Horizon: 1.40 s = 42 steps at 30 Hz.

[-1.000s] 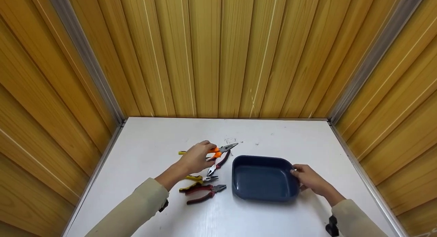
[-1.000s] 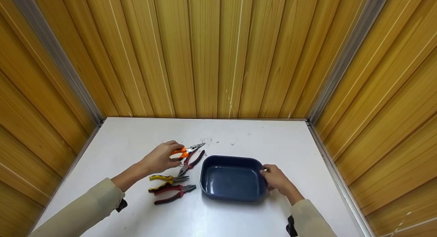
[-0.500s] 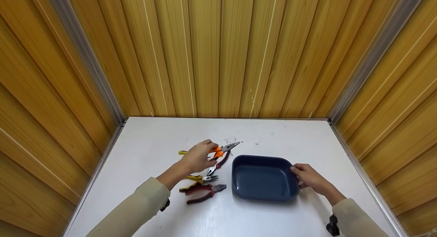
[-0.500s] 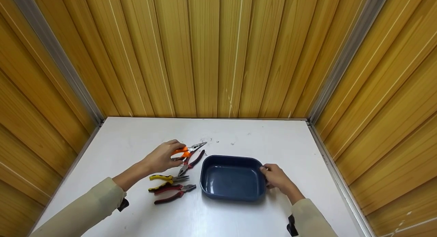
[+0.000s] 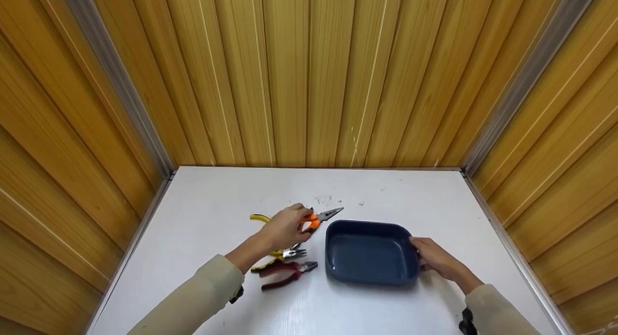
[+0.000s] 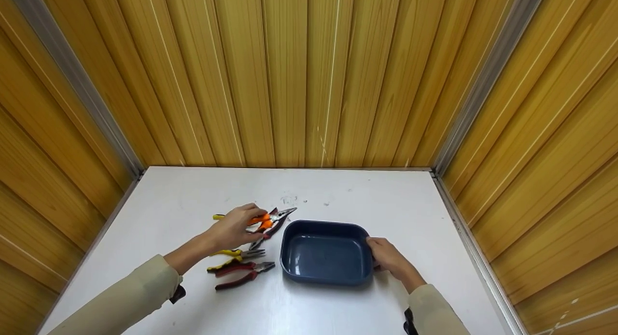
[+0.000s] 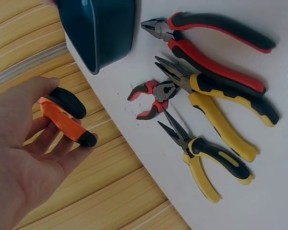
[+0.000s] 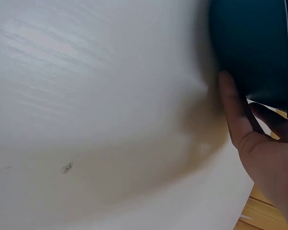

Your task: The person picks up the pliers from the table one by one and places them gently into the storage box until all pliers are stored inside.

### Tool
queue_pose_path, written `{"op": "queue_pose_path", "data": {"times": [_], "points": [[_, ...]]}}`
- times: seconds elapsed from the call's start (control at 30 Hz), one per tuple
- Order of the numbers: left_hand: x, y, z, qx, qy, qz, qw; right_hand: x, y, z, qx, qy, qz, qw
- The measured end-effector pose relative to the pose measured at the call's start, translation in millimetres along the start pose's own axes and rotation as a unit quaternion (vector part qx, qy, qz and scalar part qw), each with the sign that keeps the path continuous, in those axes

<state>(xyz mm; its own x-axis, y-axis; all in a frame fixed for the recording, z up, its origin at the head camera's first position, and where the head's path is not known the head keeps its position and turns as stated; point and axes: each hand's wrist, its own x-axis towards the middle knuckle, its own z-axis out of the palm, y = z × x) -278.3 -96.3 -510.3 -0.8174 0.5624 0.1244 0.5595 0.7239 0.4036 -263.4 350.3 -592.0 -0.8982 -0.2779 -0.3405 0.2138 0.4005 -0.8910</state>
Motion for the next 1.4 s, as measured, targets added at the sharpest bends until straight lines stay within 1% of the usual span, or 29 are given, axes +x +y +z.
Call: {"op": "queue_pose_path", "data": {"times": [0.17,0.27,0.53,0.57,0.7,0.77,0.83,1.0,1.17,1.3,1.4], "points": [[-0.3,-1.2,4.7,-0.002,0.005,0.011,0.9999,-0.3,7,4,0.004,0.016,-0.002,0.9999],[-1.5,-2.0,7.1,-0.003,0.004,0.011,0.9999,0.0,10,5,0.002,0.015,-0.005,0.9999],[0.1,0.4,9.7,0.009,-0.004,0.015,0.9998,2.2,10,9,-0.006,0.038,0.015,0.9992],[0.6,1.1,9.8,0.010,-0.005,0.015,0.9998,2.6,10,9,-0.008,0.036,0.016,0.9992],[3.0,3.4,10.1,0.010,-0.011,0.007,0.9999,4.5,11,10,-0.005,0.053,0.030,0.9981],[4.0,4.2,10.3,0.010,-0.015,0.003,0.9998,5.6,12,11,-0.003,0.056,0.030,0.9980],[5.1,4.9,10.5,0.009,-0.018,-0.001,0.9998,6.7,12,10,0.006,0.063,0.035,0.9974],[6.0,5.9,11.6,0.002,-0.019,-0.004,0.9998,7.3,13,9,0.024,0.057,0.038,0.9973],[6.1,5.8,14.5,0.001,-0.025,-0.005,0.9997,7.5,15,10,0.027,0.048,0.036,0.9979],[7.5,6.6,16.4,0.003,-0.031,-0.003,0.9995,8.4,16,11,0.028,0.054,0.037,0.9975],[9.6,7.8,17.9,0.007,-0.028,0.006,0.9996,8.9,16,12,0.031,0.062,0.041,0.9967]]}}
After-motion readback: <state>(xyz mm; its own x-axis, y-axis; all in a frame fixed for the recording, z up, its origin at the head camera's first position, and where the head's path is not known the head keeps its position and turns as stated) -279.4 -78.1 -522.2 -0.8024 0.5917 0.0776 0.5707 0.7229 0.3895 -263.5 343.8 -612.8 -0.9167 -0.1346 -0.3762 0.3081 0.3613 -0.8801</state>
